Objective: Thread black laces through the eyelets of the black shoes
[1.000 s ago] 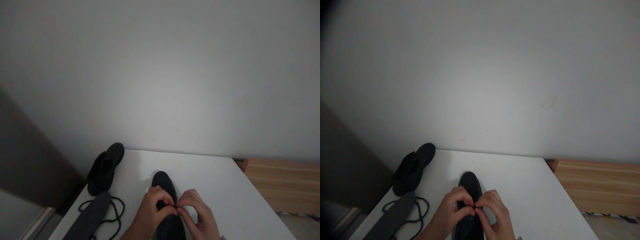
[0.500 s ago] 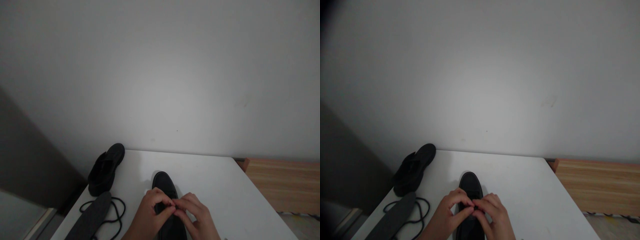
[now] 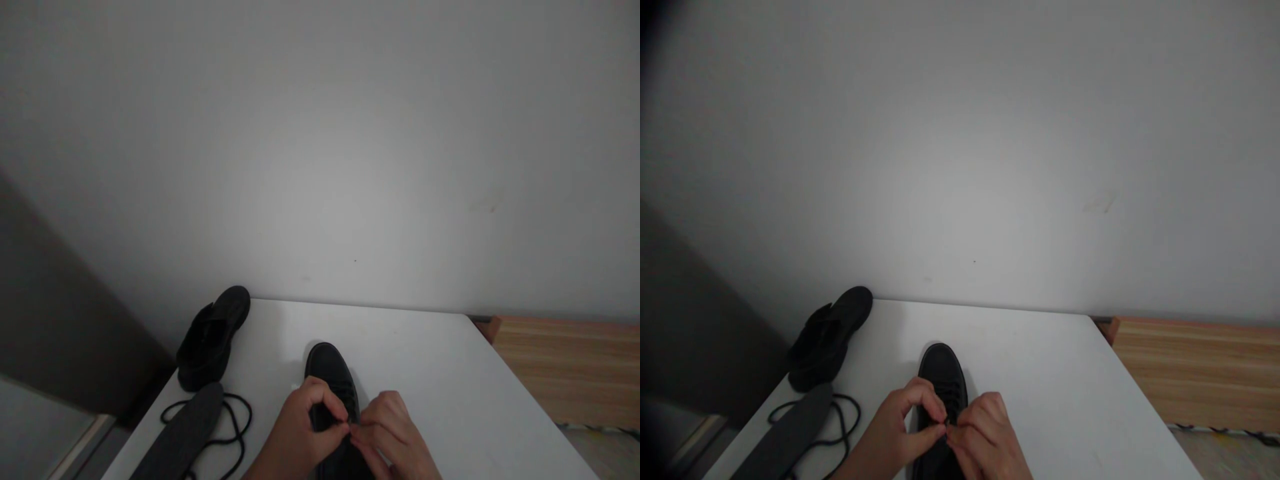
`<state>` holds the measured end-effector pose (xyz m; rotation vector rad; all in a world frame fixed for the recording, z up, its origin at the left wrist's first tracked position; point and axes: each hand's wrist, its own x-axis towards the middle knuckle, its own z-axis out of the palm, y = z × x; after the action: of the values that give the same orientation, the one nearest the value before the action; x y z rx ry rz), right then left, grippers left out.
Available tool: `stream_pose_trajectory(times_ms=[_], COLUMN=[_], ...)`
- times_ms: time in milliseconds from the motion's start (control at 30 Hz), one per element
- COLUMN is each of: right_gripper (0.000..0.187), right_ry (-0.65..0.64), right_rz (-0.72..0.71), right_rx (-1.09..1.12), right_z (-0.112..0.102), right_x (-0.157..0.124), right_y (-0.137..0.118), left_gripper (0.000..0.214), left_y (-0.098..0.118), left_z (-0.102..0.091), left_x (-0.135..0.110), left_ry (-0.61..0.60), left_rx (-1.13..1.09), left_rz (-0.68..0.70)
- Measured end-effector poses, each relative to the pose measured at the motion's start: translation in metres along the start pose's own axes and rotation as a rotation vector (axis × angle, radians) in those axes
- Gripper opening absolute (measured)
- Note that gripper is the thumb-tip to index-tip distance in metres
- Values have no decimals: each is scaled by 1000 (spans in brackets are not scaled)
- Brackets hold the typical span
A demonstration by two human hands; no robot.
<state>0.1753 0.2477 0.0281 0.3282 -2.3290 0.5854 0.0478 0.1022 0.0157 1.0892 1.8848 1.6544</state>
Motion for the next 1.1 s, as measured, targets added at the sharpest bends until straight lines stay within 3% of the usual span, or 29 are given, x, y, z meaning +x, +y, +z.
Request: stream_pose_trajectory(times_ms=[100,233,400,533,633,767,900,1000,1100], right_gripper=[11,23,33,27,25,19,22,19,15], right_ry=[6,46,36,19,21,17,-5,-33,-17], right_rz=[62,268,396,447,476,610,734,736,650], right_rx=[74,250,342,311,324,438,513,510,433], right_z=[0,2,9,15,19,20,18,16,15], right_x=[-1,-1,0,1,0,1,5,10,15], right_y=[1,-2,-6,-7,-8,-6,-1,0,-2], left_gripper=[17,20,25,23,24,25,24,23,20], left_y=[5,19,28,23,14,5,2,2,1], left_z=[-1,-6,-9,-3,5,10,6,1,-2], left_x=[0,-2,-4,-2,-1,-2,-4,-5,-8], left_ry=[-27,-68,-56,-1,82,150,138,139,184], left_rx=[62,222,413,555,626,690,665,617,579], left_rz=[4,36,221,403,462,556,660,674,627])
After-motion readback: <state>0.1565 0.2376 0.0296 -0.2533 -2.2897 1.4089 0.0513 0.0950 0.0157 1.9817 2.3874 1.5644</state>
